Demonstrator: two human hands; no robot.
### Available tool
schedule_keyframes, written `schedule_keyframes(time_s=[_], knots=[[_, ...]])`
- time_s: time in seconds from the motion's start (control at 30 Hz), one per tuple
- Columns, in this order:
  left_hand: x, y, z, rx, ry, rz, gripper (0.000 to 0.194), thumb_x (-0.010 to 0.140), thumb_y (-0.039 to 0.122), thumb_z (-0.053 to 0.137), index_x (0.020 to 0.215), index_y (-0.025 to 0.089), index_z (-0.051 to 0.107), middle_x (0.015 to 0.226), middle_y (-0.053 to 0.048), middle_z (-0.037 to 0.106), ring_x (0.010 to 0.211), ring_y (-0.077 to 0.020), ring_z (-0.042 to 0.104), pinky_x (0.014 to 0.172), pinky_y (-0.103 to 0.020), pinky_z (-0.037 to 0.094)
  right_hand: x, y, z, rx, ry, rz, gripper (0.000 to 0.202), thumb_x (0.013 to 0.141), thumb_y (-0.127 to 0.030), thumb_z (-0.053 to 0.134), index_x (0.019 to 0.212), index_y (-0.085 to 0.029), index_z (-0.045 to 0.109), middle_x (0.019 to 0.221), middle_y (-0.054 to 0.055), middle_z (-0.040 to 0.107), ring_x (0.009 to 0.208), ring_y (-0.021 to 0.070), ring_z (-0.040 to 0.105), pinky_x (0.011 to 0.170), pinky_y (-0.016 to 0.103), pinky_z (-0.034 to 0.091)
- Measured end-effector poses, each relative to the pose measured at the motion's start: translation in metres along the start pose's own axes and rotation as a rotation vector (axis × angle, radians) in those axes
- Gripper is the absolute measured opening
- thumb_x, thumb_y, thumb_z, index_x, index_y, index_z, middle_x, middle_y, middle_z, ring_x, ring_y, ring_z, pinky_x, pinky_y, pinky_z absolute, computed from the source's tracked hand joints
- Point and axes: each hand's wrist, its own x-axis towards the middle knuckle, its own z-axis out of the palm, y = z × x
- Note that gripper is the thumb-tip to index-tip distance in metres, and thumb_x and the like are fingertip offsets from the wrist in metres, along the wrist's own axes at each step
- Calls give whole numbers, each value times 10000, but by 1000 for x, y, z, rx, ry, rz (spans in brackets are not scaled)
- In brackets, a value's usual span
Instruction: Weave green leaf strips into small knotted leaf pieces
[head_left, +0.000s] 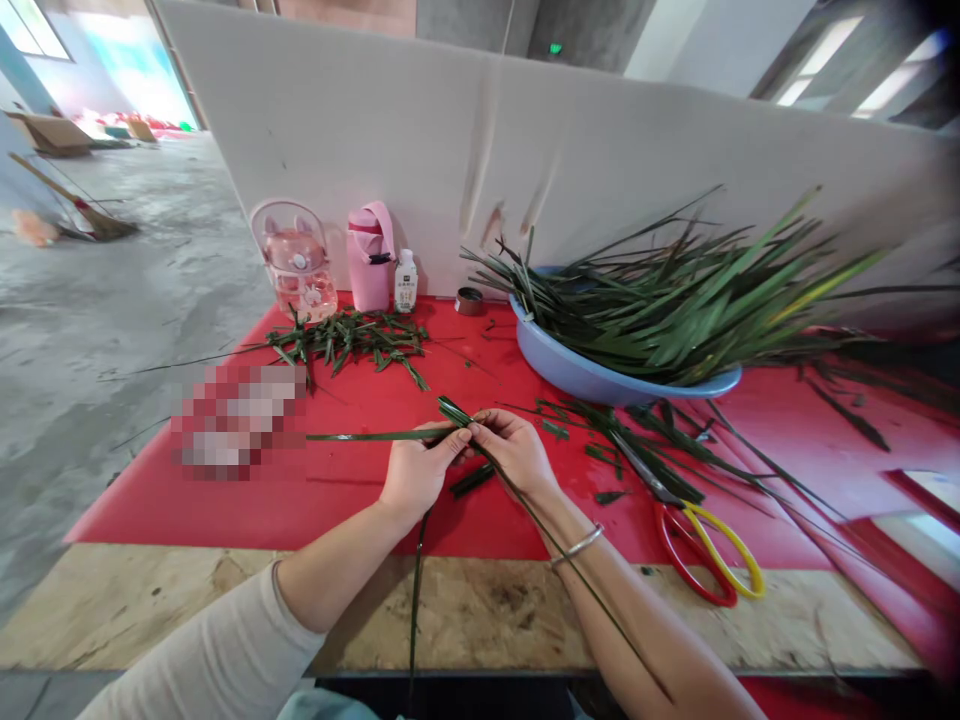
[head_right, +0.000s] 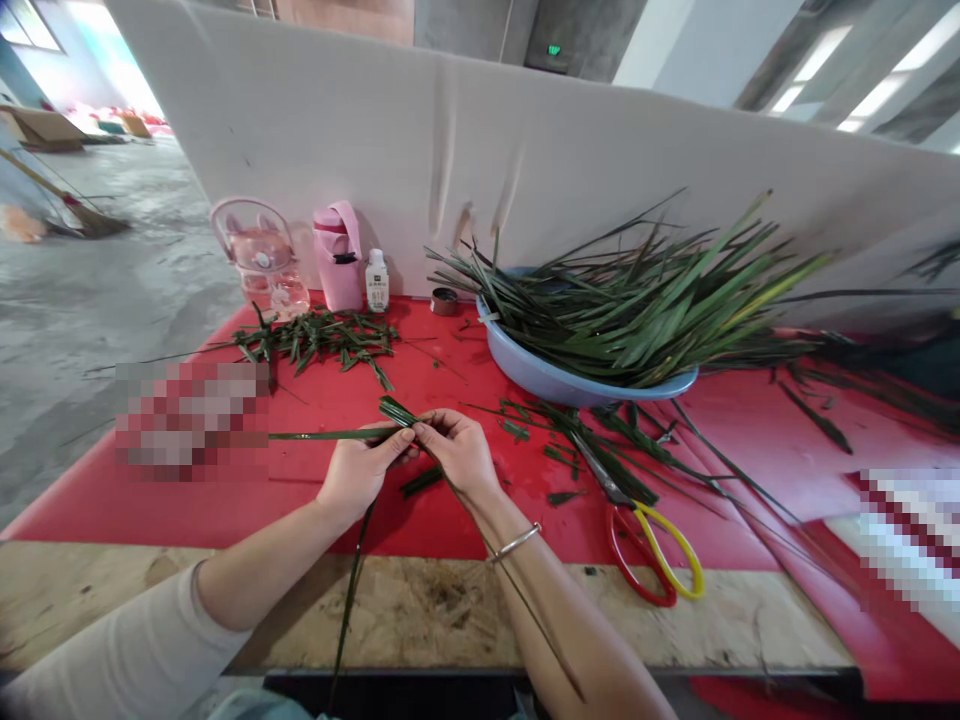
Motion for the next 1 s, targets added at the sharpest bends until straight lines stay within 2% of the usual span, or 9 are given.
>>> schedule_keyframes(time_s=[0.3, 0.53, 0.8, 0.87, 1.0], knots=[[0, -2, 2, 50, 7, -32, 226, 624, 342, 712, 749, 155, 700, 647, -13, 666, 563, -114, 590, 584, -235, 497, 1, -3, -10, -48, -114, 7, 249, 553, -315, 780, 685, -165, 631, 612, -25, 627, 518, 111, 582, 542, 250, 495], [-1, -3, 6, -71, 84, -62, 251, 584, 327, 736, 729, 129, 685, 662, -11, 664, 564, -109, 591, 580, -227, 489, 4, 0, -8, -102, -2, -164, 191, 583, -263, 753, 717, -172, 652, 640, -27, 608, 588, 85, 537, 581, 211, 436], [-3, 4, 8, -167, 69, -232, 280, 505, 297, 778, 699, 118, 686, 629, -14, 659, 564, -98, 583, 620, -226, 485, 3, -3, -10, -185, -20, -211, 176, 594, -289, 745, 682, -170, 650, 664, -15, 594, 623, 97, 519, 597, 227, 425], [-3, 5, 8, -140, 75, -209, 260, 519, 296, 767, 687, 115, 684, 623, -18, 659, 571, -105, 585, 623, -229, 482, 3, -3, -10, -183, -22, -206, 186, 591, -290, 749, 689, -172, 643, 669, -15, 595, 621, 99, 525, 593, 229, 433], [-4, 6, 7, -11, 62, -41, 189, 586, 282, 722, 671, 119, 680, 629, -18, 661, 586, -116, 585, 613, -232, 478, 3, -3, -9, -175, -19, -199, 204, 590, -295, 749, 705, -179, 626, 664, -18, 599, 609, 106, 541, 593, 239, 454]])
